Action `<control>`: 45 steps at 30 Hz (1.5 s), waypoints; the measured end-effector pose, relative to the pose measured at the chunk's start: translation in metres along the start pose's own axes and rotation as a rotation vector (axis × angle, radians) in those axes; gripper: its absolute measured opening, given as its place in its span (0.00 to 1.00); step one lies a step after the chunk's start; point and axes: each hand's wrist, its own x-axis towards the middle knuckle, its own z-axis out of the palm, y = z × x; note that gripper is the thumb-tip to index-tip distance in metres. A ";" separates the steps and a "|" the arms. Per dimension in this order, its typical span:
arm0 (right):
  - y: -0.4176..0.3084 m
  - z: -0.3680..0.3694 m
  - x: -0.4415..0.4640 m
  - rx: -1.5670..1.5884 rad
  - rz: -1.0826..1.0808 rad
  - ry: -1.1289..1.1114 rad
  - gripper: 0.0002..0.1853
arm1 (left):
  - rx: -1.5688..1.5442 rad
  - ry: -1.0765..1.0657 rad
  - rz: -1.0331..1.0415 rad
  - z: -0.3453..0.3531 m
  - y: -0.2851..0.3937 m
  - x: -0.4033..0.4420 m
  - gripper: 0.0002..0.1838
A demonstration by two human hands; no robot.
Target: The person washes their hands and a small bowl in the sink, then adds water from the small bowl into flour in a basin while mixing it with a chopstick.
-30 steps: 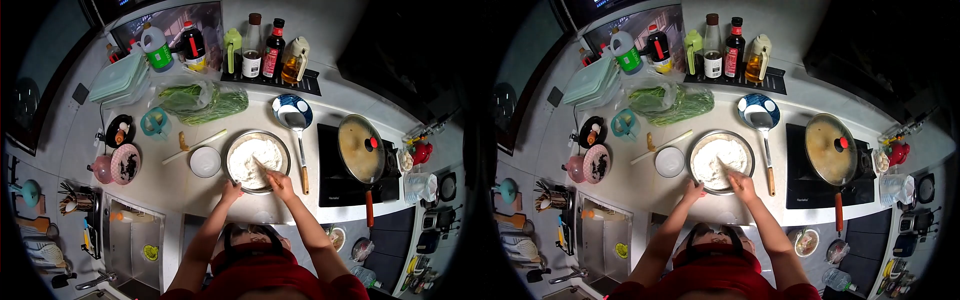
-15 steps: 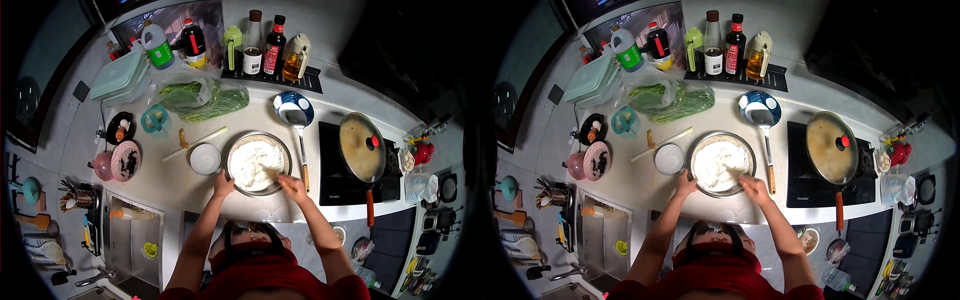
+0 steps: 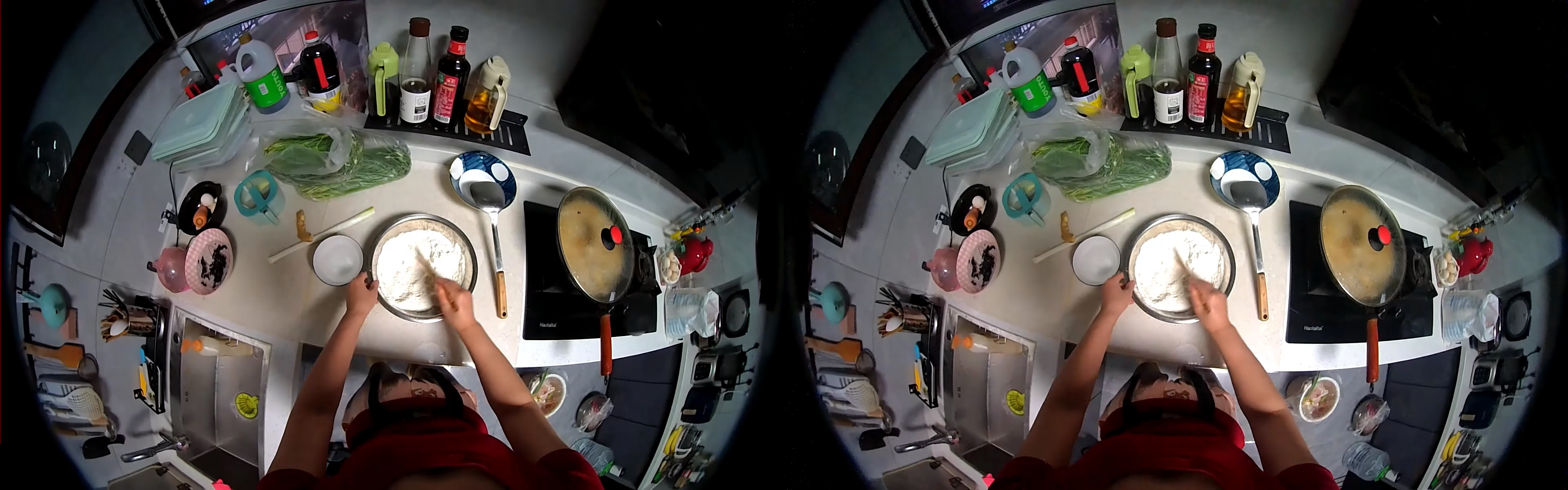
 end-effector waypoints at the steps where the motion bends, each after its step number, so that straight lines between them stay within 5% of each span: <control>1: 0.002 -0.008 0.003 0.015 0.087 0.031 0.09 | 0.000 0.014 0.016 0.001 -0.003 0.001 0.09; 4: -0.008 -0.034 0.000 0.028 0.101 0.057 0.10 | 0.036 0.051 0.069 0.004 -0.015 0.007 0.10; 9: -0.036 -0.055 -0.035 0.204 -0.003 -0.292 0.11 | 0.083 0.016 -0.085 0.000 0.021 -0.024 0.16; 11: -0.030 -0.056 -0.042 0.161 0.031 -0.393 0.11 | 0.103 0.088 0.025 0.008 0.005 -0.027 0.23; 17: 0.047 -0.102 -0.024 0.108 0.147 -0.172 0.10 | -0.115 0.011 -0.106 0.010 0.004 -0.027 0.29; 20: 0.029 -0.106 -0.011 0.052 0.141 -0.195 0.10 | -0.099 0.040 -0.087 0.015 -0.005 -0.021 0.28; 28: 0.005 -0.020 -0.026 0.249 -0.153 -0.300 0.10 | -0.050 0.054 -0.061 0.006 0.005 -0.023 0.27; 32: 0.024 -0.049 -0.016 0.166 0.097 -0.073 0.09 | -0.133 0.074 -0.019 0.004 -0.009 -0.022 0.21; 36: 0.005 -0.056 -0.017 0.073 0.153 0.063 0.08 | -0.629 -0.037 -0.442 -0.004 -0.082 0.000 0.30; 39: -0.014 -0.042 -0.025 0.178 0.256 0.134 0.08 | -0.881 0.169 -0.490 -0.025 -0.080 -0.004 0.31; 43: -0.022 -0.027 -0.037 0.387 0.433 0.132 0.11 | -0.985 0.200 -0.309 -0.050 -0.038 -0.005 0.25; 45: -0.028 -0.021 -0.042 0.463 0.486 0.143 0.12 | -0.973 0.063 -0.387 -0.059 -0.040 0.006 0.25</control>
